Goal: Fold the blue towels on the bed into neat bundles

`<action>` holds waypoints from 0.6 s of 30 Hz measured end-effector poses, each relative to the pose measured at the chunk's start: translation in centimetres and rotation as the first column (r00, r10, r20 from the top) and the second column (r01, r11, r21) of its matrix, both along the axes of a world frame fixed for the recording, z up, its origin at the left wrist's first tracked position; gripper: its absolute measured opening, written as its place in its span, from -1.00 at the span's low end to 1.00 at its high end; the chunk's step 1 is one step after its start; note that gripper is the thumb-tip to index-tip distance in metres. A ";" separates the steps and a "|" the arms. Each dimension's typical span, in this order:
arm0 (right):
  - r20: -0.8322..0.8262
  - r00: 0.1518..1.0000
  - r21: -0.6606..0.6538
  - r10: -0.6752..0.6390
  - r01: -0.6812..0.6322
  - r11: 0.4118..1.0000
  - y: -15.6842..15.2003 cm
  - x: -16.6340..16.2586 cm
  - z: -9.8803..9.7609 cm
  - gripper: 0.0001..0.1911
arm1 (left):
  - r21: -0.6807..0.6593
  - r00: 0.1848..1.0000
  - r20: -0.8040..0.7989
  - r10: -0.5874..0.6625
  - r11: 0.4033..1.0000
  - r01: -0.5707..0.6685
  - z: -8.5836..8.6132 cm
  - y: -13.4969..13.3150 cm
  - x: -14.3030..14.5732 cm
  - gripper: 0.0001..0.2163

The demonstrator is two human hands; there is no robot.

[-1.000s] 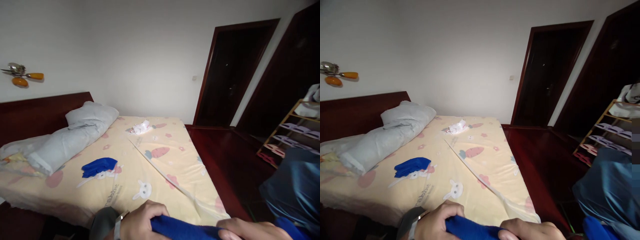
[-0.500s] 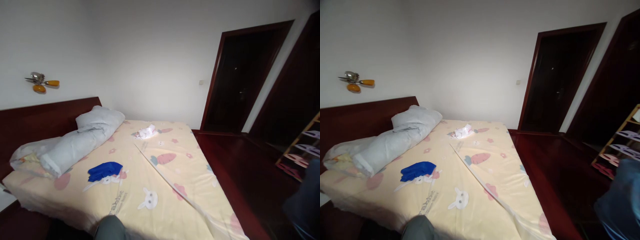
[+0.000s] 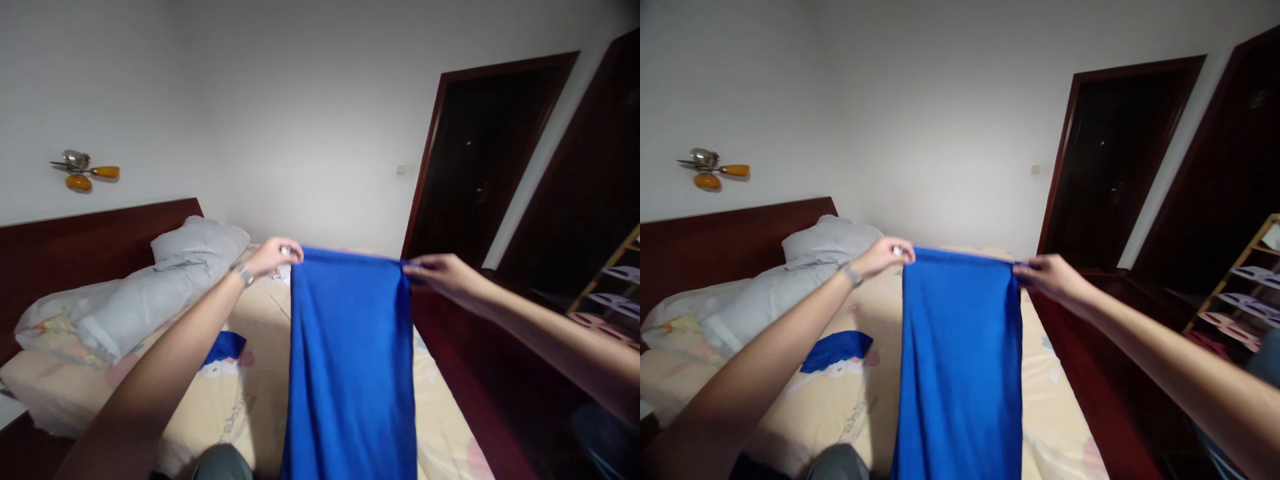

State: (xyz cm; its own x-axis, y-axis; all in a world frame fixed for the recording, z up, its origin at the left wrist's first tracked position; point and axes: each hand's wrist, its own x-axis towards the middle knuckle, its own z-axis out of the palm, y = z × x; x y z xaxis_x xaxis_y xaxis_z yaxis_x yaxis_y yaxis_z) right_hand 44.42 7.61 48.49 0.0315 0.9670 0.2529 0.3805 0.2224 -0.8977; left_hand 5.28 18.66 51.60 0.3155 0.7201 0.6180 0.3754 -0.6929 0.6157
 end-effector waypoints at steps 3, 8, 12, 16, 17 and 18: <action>-0.160 0.975 0.323 -0.155 0.200 0.925 8.0 0.4 6.4 -0.68 | 0.007 0.980 0.200 -0.004 1.000 0.002 7.8 3.6 3.2 -0.84; -0.275 0.960 0.583 -0.047 0.205 0.786 9.4 -0.2 12.9 -0.74 | 0.301 0.914 0.402 -0.053 0.951 -0.077 15.0 2.4 5.9 -0.79; -0.294 0.955 0.588 -0.032 0.207 0.782 5.9 -0.6 9.8 -0.66 | 0.313 0.946 0.324 -0.028 0.946 -0.079 11.1 -1.4 4.6 -0.80; -0.133 0.980 0.461 -0.150 0.195 0.866 2.3 0.7 -1.3 -0.62 | 0.309 0.985 0.173 0.018 0.948 -0.071 0.1 -3.8 2.7 -0.82; -0.054 0.983 0.436 -0.173 0.179 0.882 1.4 0.9 -5.3 -0.62 | 0.297 0.990 0.134 0.046 0.951 -0.084 -3.8 -4.4 2.4 -0.81; 0.025 0.985 0.425 -0.172 0.145 0.894 0.4 1.1 -9.6 -0.63 | 0.278 0.994 0.092 0.057 0.957 -0.080 -8.1 -5.0 2.1 -0.81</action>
State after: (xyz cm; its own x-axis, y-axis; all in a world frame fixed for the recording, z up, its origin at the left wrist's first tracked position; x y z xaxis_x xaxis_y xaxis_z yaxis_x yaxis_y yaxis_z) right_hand 45.48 8.04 38.94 0.1474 0.7538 0.6404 0.4927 0.5054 -0.7084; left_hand 7.39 13.69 43.53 0.2112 0.5317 0.8202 0.3845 -0.8167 0.4304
